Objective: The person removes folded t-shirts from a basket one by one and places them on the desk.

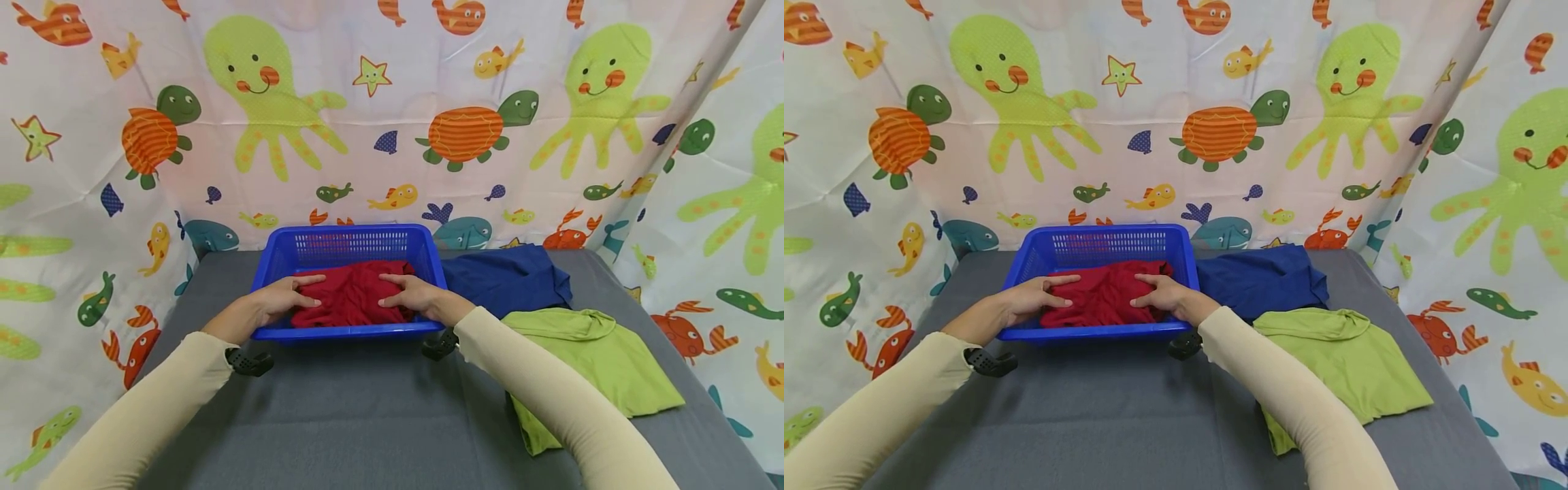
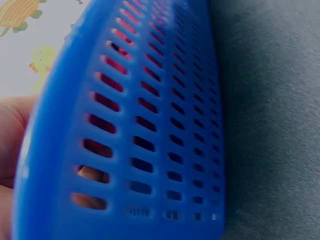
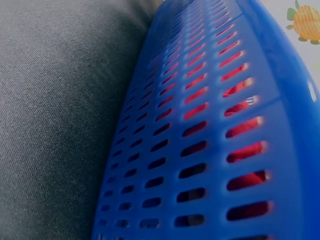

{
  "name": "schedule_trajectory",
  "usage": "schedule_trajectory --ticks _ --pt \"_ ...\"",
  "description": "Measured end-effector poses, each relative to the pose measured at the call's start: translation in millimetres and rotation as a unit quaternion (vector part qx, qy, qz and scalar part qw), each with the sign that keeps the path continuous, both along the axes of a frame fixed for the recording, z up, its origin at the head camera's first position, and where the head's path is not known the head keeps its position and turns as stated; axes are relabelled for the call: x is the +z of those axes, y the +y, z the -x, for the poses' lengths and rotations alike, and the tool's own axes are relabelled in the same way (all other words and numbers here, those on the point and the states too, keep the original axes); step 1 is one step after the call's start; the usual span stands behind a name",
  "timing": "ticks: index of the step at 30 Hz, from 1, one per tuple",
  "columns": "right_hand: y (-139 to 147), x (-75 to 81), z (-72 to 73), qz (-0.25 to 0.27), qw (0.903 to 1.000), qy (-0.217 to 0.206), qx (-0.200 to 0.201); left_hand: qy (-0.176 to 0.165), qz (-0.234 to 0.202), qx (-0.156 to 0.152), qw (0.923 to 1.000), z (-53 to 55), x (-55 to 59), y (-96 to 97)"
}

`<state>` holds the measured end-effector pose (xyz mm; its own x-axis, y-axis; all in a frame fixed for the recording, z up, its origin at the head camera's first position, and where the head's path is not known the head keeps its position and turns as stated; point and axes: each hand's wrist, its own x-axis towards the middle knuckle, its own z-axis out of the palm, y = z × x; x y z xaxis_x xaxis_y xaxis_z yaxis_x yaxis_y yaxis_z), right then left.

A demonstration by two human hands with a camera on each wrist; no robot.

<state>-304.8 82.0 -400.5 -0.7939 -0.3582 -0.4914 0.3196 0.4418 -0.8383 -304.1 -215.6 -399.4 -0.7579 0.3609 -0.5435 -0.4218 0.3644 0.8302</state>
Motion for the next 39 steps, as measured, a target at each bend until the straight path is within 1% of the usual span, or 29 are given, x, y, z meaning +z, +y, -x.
schedule_trajectory --ticks 6,12,17,22,26,33,35,39 --pt "0.0 4.5 1.8 0.039 0.9992 -0.005 -0.005 0.021 -0.013 -0.006 0.9997 2.3 11.0 -2.4" --pt "4.6 10.7 3.5 0.085 0.9962 -0.003 -0.014 0.042 -0.038 -0.004 0.9984 5.5 20.6 -5.9" --pt "8.4 17.7 2.2 0.114 0.9933 -0.008 -0.015 0.054 -0.060 -0.002 0.9967 3.4 26.0 -9.9" --pt "13.1 24.2 -0.4 0.113 0.9936 0.002 -0.001 0.063 -0.078 -0.008 0.9949 -3.6 32.3 -13.3" --pt "18.9 29.2 -0.6 0.107 0.9941 0.015 0.005 0.072 -0.083 -0.015 0.9938 -7.6 37.7 -13.1" --pt "29.3 44.7 -0.9 0.116 0.9928 0.028 0.017 0.090 -0.112 -0.027 0.9893 -8.7 48.0 -11.3" --pt "30.8 48.4 -1.0 0.115 0.9929 0.030 0.015 0.092 -0.115 -0.025 0.9888 -8.8 51.0 -10.6" --pt "32.3 55.2 -1.0 0.111 0.9930 0.035 0.020 0.102 -0.116 -0.031 0.9874 -10.2 56.4 -10.2"
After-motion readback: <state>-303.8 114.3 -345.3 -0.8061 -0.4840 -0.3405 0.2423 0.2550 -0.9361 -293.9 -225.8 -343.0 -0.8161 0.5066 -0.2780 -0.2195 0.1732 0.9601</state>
